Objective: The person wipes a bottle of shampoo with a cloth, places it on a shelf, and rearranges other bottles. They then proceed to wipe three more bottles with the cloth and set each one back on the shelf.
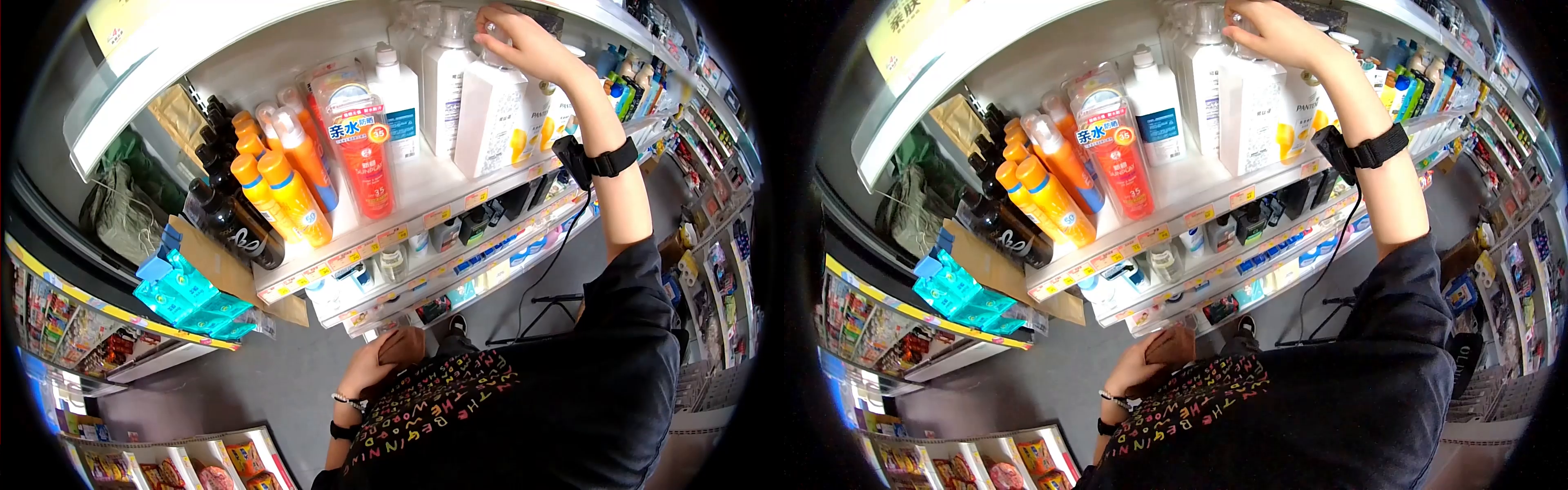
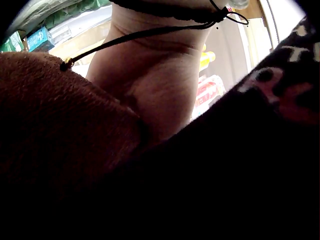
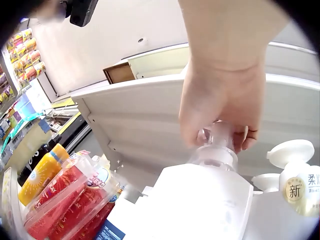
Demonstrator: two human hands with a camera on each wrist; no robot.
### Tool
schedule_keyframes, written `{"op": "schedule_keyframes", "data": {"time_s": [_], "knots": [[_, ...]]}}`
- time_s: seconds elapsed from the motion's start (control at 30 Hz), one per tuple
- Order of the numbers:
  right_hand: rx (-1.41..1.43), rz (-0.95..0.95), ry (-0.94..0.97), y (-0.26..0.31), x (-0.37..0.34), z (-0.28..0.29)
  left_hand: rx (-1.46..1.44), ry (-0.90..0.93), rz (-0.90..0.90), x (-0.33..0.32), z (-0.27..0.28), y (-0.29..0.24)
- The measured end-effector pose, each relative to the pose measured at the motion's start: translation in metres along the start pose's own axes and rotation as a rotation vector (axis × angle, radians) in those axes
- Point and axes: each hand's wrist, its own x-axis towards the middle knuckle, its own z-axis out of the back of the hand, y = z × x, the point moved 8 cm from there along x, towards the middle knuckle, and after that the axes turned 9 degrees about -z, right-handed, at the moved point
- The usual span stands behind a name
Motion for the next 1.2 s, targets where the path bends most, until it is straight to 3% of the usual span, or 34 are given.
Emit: {"op": "schedule_keyframes", "data": {"time_s": [0.07,0.13,0.27,0.67,0.73,0.83,0.93,0.97,1.0,1.07,1.2], "knots": [[-0.022,0.029,-0.023,0.004,-0.001,0.002,0.025,-0.018,-0.017,-0.001,0.002,-0.003],[0.01,-0.064,0.023,0.003,0.0,0.001,0.019,-0.017,0.007,-0.002,0.001,0.0],[-0.049,0.005,-0.037,0.005,0.0,0.002,0.025,-0.005,0.015,-0.002,-0.001,0.004],[-0.033,-0.144,0.009,0.012,-0.006,0.006,0.04,0.012,0.007,0.002,-0.006,0.001],[-0.134,-0.009,-0.197,0.022,-0.009,0.015,0.05,0.014,0.003,0.002,-0.006,0.001],[-0.111,-0.036,-0.249,0.025,-0.003,0.018,0.07,0.03,0.007,0.003,-0.008,0.004],[-0.225,-0.074,-0.249,0.035,0.006,0.007,0.083,0.041,0.027,0.003,-0.01,0.005],[-0.23,-0.026,-0.239,0.048,0.009,0.003,0.084,0.037,0.034,0.004,-0.01,0.005],[-0.158,0.132,-0.359,0.07,0.005,0.008,0.085,0.034,0.035,0.004,-0.009,0.004],[-0.133,0.061,-0.186,0.068,0.019,-0.028,0.048,0.029,0.035,0.004,-0.009,0.001],[-0.006,0.044,-0.286,0.092,0.02,-0.053,0.032,0.009,0.044,0.003,-0.008,0.0]]}}
